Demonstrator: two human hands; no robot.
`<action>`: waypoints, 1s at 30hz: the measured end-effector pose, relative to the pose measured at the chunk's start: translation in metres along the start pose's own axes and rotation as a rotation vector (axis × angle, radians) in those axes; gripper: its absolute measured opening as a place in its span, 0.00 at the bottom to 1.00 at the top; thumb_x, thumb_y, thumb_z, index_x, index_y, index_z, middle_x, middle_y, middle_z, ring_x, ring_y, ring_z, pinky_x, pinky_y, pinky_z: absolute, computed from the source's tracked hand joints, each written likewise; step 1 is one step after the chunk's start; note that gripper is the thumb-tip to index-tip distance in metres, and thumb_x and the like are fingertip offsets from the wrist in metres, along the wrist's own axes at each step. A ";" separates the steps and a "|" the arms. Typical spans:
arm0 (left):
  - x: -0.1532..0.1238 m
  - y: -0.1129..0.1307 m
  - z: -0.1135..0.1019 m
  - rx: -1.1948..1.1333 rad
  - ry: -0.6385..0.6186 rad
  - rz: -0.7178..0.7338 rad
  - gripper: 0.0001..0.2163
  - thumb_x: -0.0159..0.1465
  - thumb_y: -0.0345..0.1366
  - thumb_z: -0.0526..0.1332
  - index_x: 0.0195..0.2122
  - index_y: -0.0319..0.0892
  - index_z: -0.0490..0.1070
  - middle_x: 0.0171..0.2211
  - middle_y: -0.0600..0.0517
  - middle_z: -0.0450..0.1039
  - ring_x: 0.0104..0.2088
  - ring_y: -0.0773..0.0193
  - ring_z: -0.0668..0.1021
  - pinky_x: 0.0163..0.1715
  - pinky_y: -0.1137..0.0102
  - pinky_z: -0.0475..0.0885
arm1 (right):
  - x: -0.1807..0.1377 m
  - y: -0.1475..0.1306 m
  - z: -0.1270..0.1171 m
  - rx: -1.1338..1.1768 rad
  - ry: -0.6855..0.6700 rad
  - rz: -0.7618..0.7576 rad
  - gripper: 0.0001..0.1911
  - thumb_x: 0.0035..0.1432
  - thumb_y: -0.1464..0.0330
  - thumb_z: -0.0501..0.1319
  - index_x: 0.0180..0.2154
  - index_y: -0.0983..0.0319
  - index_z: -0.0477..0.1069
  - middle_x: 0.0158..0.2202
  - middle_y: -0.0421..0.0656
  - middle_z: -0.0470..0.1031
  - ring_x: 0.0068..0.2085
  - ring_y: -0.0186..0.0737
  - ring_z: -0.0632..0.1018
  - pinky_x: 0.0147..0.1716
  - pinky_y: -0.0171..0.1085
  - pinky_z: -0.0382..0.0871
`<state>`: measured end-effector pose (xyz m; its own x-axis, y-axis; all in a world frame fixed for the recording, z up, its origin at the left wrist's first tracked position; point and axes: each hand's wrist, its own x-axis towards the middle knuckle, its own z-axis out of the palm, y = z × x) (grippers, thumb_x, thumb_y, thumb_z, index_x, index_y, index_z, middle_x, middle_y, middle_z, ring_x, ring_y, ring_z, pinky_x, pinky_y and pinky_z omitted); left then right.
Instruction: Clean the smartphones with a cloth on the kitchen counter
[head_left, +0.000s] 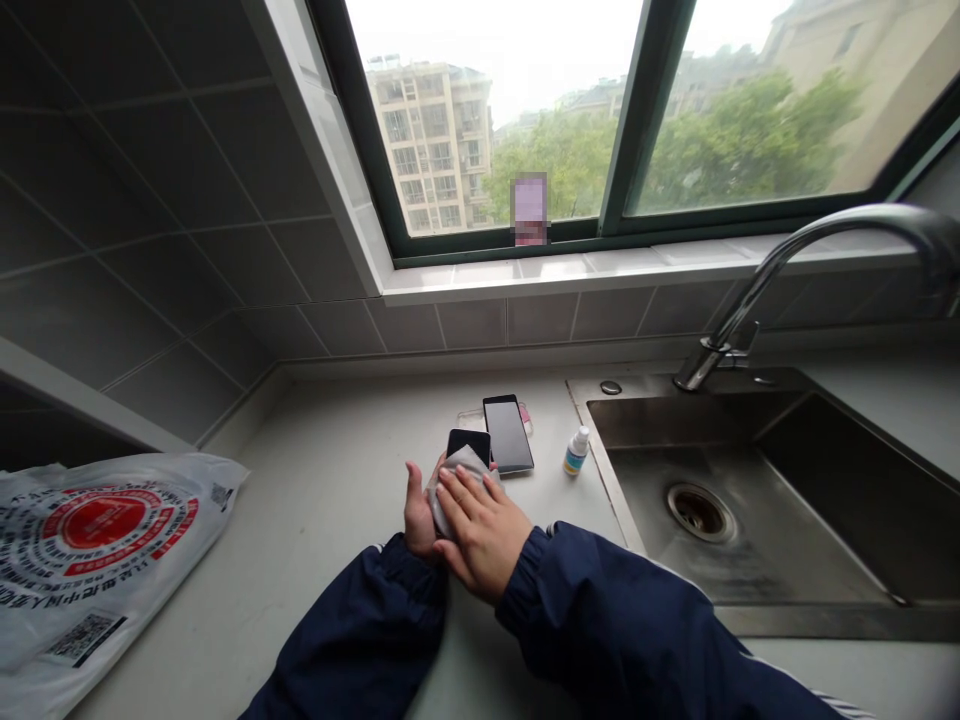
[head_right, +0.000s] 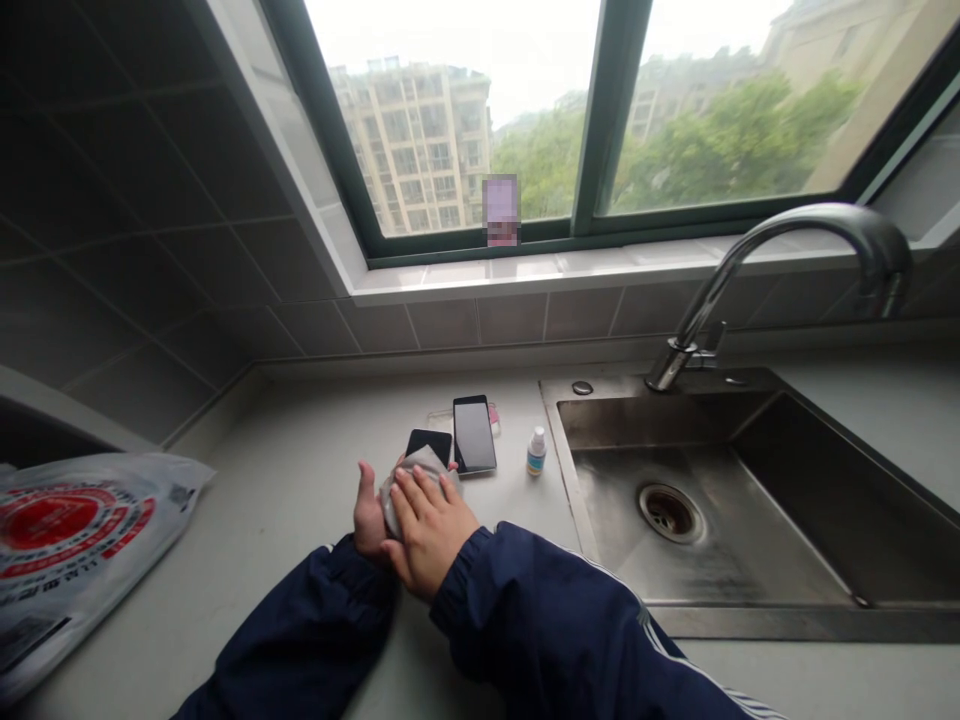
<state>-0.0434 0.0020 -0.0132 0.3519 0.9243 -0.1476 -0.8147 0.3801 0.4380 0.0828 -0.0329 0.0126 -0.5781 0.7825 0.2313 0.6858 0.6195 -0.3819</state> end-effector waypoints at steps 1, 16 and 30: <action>0.001 0.000 -0.002 -0.016 0.007 -0.004 0.36 0.65 0.62 0.47 0.61 0.36 0.65 0.55 0.35 0.72 0.59 0.43 0.71 0.63 0.48 0.58 | 0.004 -0.001 -0.001 -0.014 -0.005 0.025 0.34 0.67 0.58 0.52 0.67 0.70 0.54 0.71 0.53 0.47 0.70 0.57 0.52 0.66 0.57 0.50; 0.005 -0.007 0.000 0.009 -0.012 0.090 0.37 0.67 0.60 0.45 0.72 0.47 0.41 0.71 0.46 0.49 0.71 0.49 0.48 0.69 0.53 0.40 | 0.065 0.024 -0.001 -0.107 0.161 0.170 0.28 0.67 0.68 0.50 0.64 0.75 0.60 0.69 0.56 0.53 0.69 0.59 0.56 0.64 0.54 0.57; 0.004 -0.003 -0.006 -0.017 0.036 0.063 0.35 0.67 0.59 0.44 0.69 0.41 0.54 0.63 0.39 0.64 0.66 0.46 0.62 0.68 0.52 0.48 | 0.025 0.005 0.023 -0.009 0.158 0.165 0.32 0.65 0.63 0.55 0.67 0.70 0.56 0.71 0.52 0.48 0.70 0.56 0.52 0.66 0.54 0.53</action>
<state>-0.0422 0.0050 -0.0202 0.2832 0.9469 -0.1521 -0.8424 0.3214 0.4325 0.0619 -0.0119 -0.0041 -0.3816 0.8730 0.3039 0.7698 0.4821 -0.4183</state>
